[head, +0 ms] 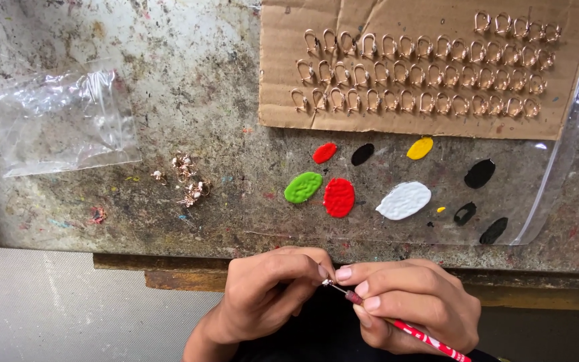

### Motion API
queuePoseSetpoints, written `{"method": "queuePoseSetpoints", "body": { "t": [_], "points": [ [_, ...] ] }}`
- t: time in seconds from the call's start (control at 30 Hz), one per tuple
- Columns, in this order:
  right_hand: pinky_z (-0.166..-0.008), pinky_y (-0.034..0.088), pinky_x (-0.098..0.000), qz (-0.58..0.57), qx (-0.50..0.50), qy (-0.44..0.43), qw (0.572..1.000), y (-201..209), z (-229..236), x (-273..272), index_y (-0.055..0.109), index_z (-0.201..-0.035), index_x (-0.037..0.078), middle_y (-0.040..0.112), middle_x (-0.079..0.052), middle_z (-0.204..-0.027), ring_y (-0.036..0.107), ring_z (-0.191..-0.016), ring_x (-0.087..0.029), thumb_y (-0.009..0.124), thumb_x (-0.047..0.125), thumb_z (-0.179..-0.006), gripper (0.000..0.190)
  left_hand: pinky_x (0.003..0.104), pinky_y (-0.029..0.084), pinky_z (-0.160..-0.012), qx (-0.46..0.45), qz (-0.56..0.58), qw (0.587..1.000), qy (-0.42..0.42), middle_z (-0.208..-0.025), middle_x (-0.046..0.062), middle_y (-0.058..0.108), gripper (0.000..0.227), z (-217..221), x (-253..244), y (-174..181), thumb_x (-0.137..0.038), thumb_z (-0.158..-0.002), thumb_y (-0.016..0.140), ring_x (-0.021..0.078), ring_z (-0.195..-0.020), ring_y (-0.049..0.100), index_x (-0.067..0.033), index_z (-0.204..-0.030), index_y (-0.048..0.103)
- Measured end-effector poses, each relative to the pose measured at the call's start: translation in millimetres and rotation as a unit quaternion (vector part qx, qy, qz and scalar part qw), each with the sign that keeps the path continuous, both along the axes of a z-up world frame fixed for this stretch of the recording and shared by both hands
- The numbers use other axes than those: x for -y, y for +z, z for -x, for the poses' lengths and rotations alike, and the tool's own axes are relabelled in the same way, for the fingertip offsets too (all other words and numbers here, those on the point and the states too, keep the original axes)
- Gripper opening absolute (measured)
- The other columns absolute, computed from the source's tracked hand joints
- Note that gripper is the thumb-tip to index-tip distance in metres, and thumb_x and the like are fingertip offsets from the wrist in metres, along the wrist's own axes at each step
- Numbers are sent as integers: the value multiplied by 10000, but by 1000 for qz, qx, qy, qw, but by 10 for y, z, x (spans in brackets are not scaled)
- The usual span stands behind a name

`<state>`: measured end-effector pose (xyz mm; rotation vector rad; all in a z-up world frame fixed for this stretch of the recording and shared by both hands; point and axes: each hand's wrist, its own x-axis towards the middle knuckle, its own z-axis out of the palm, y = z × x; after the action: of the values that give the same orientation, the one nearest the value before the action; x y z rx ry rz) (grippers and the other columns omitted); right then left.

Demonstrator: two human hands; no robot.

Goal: Applying colored paint to small jewelry components using a fine-tipped brush.

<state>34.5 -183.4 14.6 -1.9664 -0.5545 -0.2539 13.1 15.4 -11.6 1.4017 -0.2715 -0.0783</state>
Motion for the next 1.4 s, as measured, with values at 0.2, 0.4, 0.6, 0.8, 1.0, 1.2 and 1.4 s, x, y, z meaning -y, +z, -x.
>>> {"method": "queuePoseSetpoints", "body": {
  "t": [0.2, 0.4, 0.6, 0.8, 1.0, 1.2, 1.4],
  "points": [
    [-631, 632, -132, 3, 0, -4, 1000, -7, -3, -2, 597, -913, 172, 720, 39, -813, 864, -733, -127, 705, 172, -886, 111, 321, 629, -831, 11, -6, 1000, -1, -961, 204, 707, 45, -2, -3, -9, 9, -1037, 545, 302, -887, 766, 19, -1078, 562],
    [-637, 635, -124, 4, 7, 5, 1000, -26, -12, 9, 593, -920, 173, 721, 40, -812, 861, -728, -113, 706, 172, -886, 118, 317, 618, -833, 9, -8, 1000, -9, -980, 220, 707, 45, -10, -14, -3, 23, -1035, 541, 298, -882, 755, 19, -1078, 556],
    [-593, 629, -130, -4, 5, -9, 1000, -32, -3, -22, 591, -900, 179, 715, 41, -781, 855, -695, -114, 693, 191, -892, 103, 316, 618, -836, 5, -1, 1000, -10, -983, 220, 706, 46, -6, -16, -15, 18, -1036, 545, 296, -882, 754, 14, -1081, 556],
    [-609, 653, -136, -6, 4, -6, 1000, -22, -14, -24, 593, -904, 172, 715, 29, -791, 852, -697, -114, 688, 199, -897, 99, 316, 616, -837, 4, -4, 1000, -13, -984, 219, 705, 46, -7, -19, -16, 21, -1035, 544, 295, -885, 754, 16, -1078, 558],
    [-609, 648, -129, -3, 16, 6, 1000, -66, -10, 16, 592, -911, 169, 717, 30, -792, 850, -696, -108, 692, 184, -893, 103, 338, 625, -833, 13, -2, 1000, -10, -950, 206, 696, 31, -15, -12, -14, 27, -1031, 540, 323, -885, 756, 31, -1059, 554],
    [-623, 652, -132, -2, 10, 16, 1000, -59, -12, 31, 592, -928, 169, 718, 29, -811, 861, -720, -118, 682, 210, -910, 100, 345, 628, -832, 15, 0, 1000, -10, -951, 211, 697, 32, -13, -9, -25, 30, -1028, 545, 326, -878, 755, 33, -1059, 551],
    [-619, 642, -131, -2, 10, 4, 1000, -50, -11, 1, 594, -917, 173, 715, 37, -800, 854, -706, -111, 686, 205, -904, 98, 340, 627, -840, 13, -8, 1000, -14, -960, 199, 701, 31, -9, -18, -29, 31, -1027, 545, 315, -885, 756, 25, -1056, 555]
  ]
}}
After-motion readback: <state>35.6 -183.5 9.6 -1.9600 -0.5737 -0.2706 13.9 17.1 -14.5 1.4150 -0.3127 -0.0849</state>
